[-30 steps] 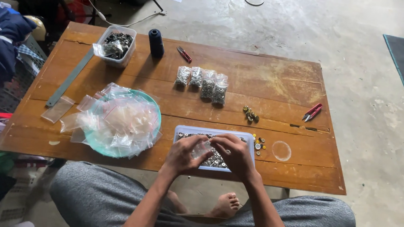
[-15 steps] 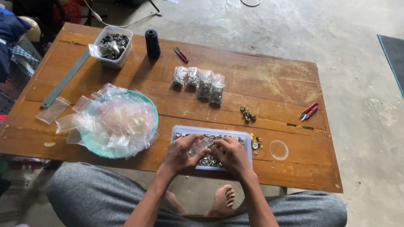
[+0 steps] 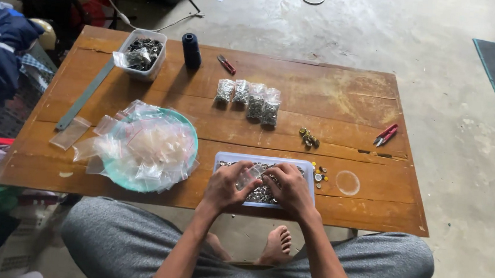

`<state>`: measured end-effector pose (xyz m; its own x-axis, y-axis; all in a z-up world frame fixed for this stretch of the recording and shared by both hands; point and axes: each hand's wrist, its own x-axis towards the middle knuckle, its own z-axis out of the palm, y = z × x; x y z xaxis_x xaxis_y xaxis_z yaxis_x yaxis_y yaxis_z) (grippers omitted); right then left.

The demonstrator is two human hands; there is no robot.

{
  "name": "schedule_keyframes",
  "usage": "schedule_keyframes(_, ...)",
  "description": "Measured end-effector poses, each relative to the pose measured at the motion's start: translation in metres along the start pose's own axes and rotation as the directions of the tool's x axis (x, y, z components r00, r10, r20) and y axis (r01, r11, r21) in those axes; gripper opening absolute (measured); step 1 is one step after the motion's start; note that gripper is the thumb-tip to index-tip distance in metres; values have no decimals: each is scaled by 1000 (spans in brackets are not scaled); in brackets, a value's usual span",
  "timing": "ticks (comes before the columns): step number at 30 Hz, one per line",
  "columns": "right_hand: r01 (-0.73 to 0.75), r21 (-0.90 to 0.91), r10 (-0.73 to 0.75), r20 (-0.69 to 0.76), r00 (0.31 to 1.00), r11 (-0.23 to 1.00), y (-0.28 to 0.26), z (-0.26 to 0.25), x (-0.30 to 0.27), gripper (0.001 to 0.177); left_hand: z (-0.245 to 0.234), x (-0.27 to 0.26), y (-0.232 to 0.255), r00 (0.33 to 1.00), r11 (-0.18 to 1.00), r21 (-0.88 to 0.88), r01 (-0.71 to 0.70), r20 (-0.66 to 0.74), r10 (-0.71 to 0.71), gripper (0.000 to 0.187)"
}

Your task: Packaging small metal eyelets into plastic bags

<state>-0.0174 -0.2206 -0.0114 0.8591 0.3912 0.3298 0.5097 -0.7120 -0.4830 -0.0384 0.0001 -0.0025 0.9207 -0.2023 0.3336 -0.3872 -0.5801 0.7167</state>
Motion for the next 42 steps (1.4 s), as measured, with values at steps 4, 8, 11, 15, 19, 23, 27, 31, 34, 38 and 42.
schedule_keyframes(4, 20, -14, -20, 16, 1000, 1000, 0, -1, 2, 22, -2, 2, 5, 1000, 1000, 8, -7, -5, 7, 40)
schedule_keyframes(8, 62, 41, -65, 79, 995, 997, 4, 6, 5, 15, -2, 4, 5, 1000, 999, 38, -12, -4, 12, 39)
schedule_keyframes(11, 61, 49, -64, 68, 996, 997, 12, 13, -1, 13, 0, 1, 4, 1000, 998, 59, -19, 2, 19, 41)
schedule_keyframes(15, -2, 133, 0, 12, 1000, 991, 14, 18, -8, 15, -2, -1, 5, 1000, 997, 70, -29, 7, 28, 41)
schedule_keyframes(19, -41, 129, 46, -36, 998, 991, 13, 19, -6, 14, 0, 2, 6, 999, 995, 90, -41, -1, 42, 43)
schedule_keyframes(23, -23, 151, 34, -74, 997, 988, -3, 4, -2, 16, -2, 2, 8, 999, 996, 82, -32, 16, 31, 44)
schedule_keyframes(27, 2, 192, 17, -97, 995, 981, -6, 1, -2, 17, 0, 1, 4, 999, 994, 101, -34, 33, 31, 46)
schedule_keyframes(31, 28, 167, -10, -104, 994, 986, -2, 3, -1, 19, -2, 4, 7, 999, 996, 90, -26, 27, 24, 44)
schedule_keyframes(34, 20, 169, 1, -122, 993, 985, -9, -2, -4, 21, -2, 1, 8, 999, 996, 85, -28, 42, 25, 45)
schedule_keyframes(38, 48, 201, -10, -186, 982, 978, -15, -6, 0, 19, -4, 2, 10, 998, 995, 93, -32, 52, 28, 46)
schedule_keyframes(42, 39, 234, 13, -220, 975, 971, -10, -1, -1, 21, -1, 2, 7, 998, 994, 98, -42, 56, 37, 46)
